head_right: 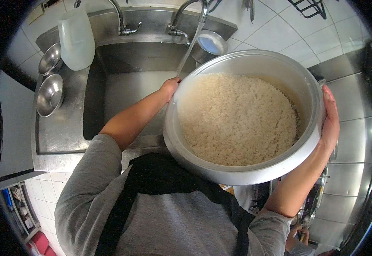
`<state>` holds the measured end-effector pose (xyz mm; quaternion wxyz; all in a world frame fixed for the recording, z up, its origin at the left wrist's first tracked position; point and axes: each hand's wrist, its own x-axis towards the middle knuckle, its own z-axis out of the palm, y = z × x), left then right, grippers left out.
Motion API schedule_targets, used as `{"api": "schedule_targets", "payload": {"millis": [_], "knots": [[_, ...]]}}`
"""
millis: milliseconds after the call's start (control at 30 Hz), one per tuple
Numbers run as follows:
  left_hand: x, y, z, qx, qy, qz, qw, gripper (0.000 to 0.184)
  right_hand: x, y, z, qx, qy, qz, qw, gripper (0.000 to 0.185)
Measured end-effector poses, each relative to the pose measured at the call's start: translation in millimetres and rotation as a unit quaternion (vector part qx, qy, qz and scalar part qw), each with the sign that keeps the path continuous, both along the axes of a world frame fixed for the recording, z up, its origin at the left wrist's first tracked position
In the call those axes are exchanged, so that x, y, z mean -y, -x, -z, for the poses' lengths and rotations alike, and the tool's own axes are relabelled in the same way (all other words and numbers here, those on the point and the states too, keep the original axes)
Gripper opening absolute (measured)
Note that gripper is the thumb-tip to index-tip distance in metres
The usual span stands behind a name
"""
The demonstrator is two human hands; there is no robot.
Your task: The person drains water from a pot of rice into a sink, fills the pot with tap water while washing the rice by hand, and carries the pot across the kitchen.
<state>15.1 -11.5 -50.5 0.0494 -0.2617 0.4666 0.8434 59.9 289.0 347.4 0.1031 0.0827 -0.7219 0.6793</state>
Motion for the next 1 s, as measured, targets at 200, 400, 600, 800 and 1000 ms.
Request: {"api": "schedule_targets", "payload": {"millis": [200,400,600,800,1000], "knots": [[0,-9,-16,0.020,0.016,-0.001,1.000,0.039,4,-3,-1,0.002,0.000,0.009,1.000,0.036],[-3,-12,-22,0.028,-0.006,-0.030,0.999,0.039,2,1,-1,0.004,0.000,0.007,1.000,0.033],[-3,-18,-32,0.030,-0.010,-0.022,0.999,0.042,5,-2,0,-0.001,-0.006,0.014,1.000,0.034],[-3,-6,-3,0.030,-0.035,-0.006,0.999,0.044,3,-2,0,0.001,-0.008,0.003,1.000,0.036],[-5,-52,-71,0.015,-0.086,-0.042,0.995,0.049,-17,6,6,-0.058,-0.064,-0.017,0.996,0.036]]}}
